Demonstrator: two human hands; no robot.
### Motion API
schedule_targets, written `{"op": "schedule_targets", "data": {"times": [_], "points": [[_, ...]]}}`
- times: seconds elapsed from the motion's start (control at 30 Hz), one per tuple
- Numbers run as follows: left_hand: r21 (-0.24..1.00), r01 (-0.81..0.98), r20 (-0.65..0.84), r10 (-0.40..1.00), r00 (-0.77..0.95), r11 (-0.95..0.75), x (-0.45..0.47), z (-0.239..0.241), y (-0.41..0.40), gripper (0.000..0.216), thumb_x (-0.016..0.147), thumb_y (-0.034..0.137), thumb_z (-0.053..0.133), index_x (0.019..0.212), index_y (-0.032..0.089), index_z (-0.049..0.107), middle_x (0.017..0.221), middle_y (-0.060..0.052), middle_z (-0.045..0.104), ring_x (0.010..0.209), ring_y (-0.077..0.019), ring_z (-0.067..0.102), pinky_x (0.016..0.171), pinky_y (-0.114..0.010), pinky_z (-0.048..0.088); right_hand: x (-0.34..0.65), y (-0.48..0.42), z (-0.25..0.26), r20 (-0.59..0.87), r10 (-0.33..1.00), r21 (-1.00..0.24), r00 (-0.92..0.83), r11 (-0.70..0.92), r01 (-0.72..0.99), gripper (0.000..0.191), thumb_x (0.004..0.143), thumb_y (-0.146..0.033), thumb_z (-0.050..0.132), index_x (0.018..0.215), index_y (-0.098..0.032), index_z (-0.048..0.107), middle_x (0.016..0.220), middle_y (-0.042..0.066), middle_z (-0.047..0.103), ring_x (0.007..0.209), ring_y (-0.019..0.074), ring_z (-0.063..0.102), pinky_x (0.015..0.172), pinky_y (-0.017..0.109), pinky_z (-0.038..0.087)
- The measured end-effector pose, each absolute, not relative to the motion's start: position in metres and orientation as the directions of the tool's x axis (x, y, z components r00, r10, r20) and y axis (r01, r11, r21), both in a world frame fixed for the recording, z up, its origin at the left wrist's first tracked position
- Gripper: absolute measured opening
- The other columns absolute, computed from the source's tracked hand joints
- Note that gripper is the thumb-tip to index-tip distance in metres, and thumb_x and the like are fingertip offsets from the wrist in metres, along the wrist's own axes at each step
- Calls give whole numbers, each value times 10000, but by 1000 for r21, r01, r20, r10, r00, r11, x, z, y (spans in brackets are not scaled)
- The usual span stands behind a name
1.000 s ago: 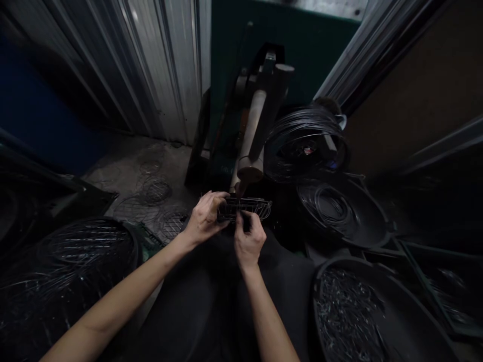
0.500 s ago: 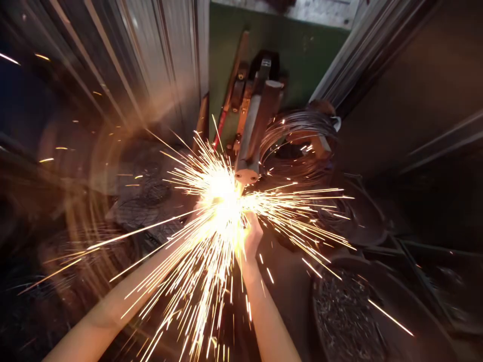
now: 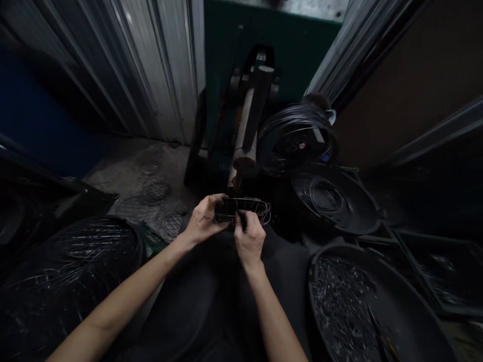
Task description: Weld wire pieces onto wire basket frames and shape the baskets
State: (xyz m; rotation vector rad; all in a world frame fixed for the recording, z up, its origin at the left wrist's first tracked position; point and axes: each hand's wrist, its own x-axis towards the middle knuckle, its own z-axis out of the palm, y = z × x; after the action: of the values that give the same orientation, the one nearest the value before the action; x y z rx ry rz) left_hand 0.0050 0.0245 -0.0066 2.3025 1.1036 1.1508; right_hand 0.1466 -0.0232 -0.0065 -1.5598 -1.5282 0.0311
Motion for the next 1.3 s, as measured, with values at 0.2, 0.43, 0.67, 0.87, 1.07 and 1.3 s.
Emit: {"op": "schedule_targets", "data": {"times": [0.2,0.43,0.67,0.87,1.07,1.3], "points": [[580,481,564,750,346,-658,5,-4,23,434,644,156,627,1030,203,435,1115,-85,582,1016,-231,565,878,-401,466,146,-21,-8,522,794,-660,312,145,737,225,876,-358,503,793,-182,614,729,35,642,644,146,591,617,246,443],[550,477,622,717,314,-685,8,-11,29,448,648,147,622,1048,194,425,1111,-93,589,1012,-219,561,877,-397,469,140,-13,-9,509,775,-723,375,149,675,233,859,-375,543,794,-166,623,731,35,653,642,141,595,614,236,443],[535,470,638,701,320,-702,7,-6,37,401,664,173,634,1009,195,431,1125,-102,598,1047,-241,560,950,-458,425,136,-3,-8,512,770,-745,380,177,644,254,864,-390,527,798,-165,626,739,37,655,641,141,594,620,242,450],[563,452,616,716,328,-692,7,-5,44,400,668,204,633,1013,203,432,1146,-112,589,1053,-246,563,949,-462,434,136,4,-8,518,764,-741,385,175,648,271,863,-410,519,791,-170,621,737,44,652,651,152,591,630,255,453],[559,456,614,715,335,-693,8,-5,48,397,675,207,638,1018,195,438,1148,-115,590,1052,-250,564,953,-471,432,138,7,-12,525,763,-734,378,181,654,251,867,-388,522,808,-165,622,759,44,652,675,149,594,659,257,452],[434,568,607,693,389,-699,8,-10,49,363,712,192,624,1037,184,462,1192,-102,575,1127,-241,525,1037,-476,357,138,10,-19,510,764,-752,395,173,636,238,865,-384,527,811,-167,608,754,40,644,668,147,591,659,262,461]]}}
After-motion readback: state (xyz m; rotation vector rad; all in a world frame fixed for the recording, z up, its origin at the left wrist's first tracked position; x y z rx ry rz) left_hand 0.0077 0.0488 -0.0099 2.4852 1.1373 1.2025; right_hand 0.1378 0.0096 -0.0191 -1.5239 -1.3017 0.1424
